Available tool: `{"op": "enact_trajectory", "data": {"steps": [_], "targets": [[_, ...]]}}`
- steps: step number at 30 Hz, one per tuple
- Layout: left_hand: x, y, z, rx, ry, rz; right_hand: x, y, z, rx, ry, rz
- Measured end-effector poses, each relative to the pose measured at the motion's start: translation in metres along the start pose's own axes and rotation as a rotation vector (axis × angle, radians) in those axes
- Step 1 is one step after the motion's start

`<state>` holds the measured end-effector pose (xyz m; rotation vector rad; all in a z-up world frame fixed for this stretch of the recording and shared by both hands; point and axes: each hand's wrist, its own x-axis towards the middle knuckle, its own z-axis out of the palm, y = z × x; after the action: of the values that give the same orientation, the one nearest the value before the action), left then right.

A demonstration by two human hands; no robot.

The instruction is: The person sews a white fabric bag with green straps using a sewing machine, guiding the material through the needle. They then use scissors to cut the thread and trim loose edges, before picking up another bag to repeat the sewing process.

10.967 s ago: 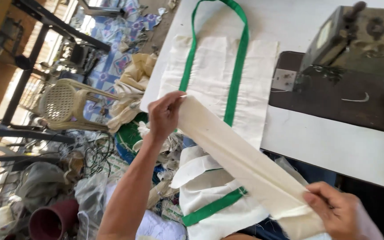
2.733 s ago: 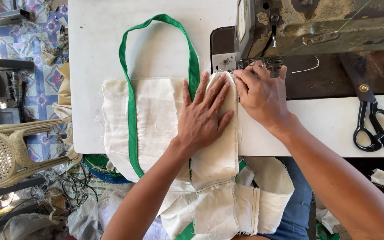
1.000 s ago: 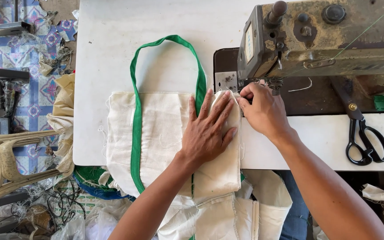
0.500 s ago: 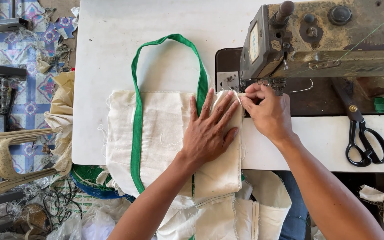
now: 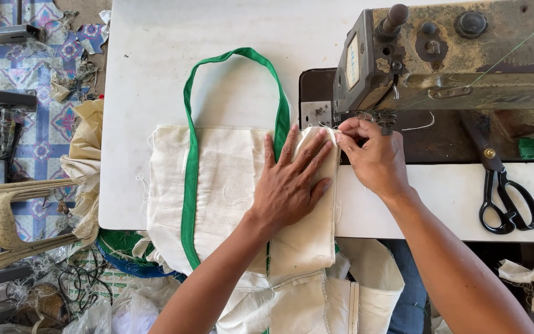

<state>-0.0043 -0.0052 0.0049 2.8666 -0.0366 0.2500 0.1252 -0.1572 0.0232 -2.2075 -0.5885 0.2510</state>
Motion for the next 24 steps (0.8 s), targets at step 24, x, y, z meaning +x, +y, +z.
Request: {"op": "enact_trajectory", "data": {"steps": [24], "targets": [[0.0,0.0,0.001,0.055,-0.089,0.015,0.01,0.015,-0.001,-0.011,-0.062,0.006]]}}
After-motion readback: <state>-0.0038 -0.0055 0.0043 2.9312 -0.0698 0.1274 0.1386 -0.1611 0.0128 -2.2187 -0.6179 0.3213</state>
